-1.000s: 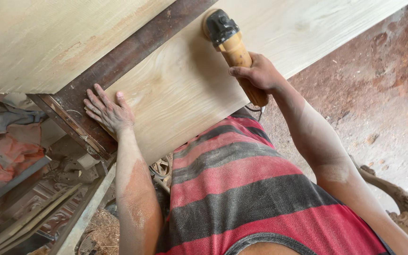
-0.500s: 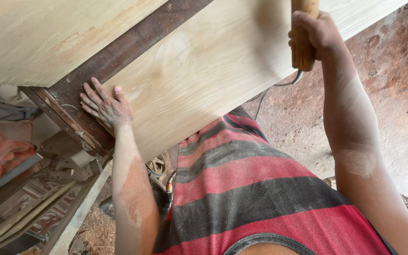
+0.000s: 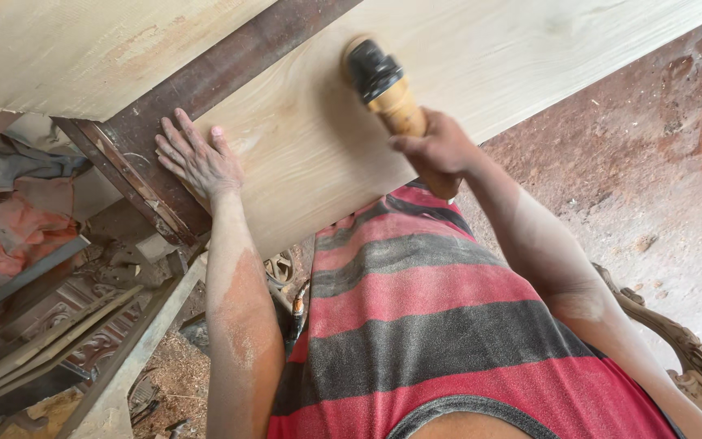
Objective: The person uses an orbital sander to smooth the surface of a large wooden plank on a workbench. They move the sander back and forth across the plank while holding it steady with their other hand.
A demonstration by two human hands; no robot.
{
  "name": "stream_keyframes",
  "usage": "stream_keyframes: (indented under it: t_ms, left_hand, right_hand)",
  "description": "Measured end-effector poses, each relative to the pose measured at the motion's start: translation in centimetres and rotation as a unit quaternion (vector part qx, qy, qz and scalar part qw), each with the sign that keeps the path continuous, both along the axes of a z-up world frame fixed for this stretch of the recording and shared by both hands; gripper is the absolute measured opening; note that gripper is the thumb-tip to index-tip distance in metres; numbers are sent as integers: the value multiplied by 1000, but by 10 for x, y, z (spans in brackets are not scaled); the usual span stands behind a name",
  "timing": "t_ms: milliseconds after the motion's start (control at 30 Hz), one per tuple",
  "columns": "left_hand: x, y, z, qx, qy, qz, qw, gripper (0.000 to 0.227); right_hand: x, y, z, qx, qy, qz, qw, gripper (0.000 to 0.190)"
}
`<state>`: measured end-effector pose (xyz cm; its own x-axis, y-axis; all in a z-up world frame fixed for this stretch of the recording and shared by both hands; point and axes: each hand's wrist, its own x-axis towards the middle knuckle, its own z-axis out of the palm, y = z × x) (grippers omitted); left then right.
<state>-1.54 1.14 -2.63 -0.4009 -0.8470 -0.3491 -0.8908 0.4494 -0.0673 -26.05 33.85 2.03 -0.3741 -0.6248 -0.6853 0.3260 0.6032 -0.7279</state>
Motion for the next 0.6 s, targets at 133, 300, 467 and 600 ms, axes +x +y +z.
stream_keyframes:
  t_ms: [133,300,467,600]
  left_hand:
    - [0,0,-1,-1,-5,-1,1000,69]
    - [6,-2,-5,-4,-3,-3,1000,70]
    - [5,-2,-6,-9,5,-10,1000,70]
    - [4,-1,-6,-8,12,-8,1000,70]
  right_hand:
    - [8,-7,10,36,49,36,997,46]
    - [-24,18,4,43,-19,-43,998,39]
    - [-57,53,-8,5,-39,-128,991,34]
    - [-83,74,-17,-1,-26,-177,984,36]
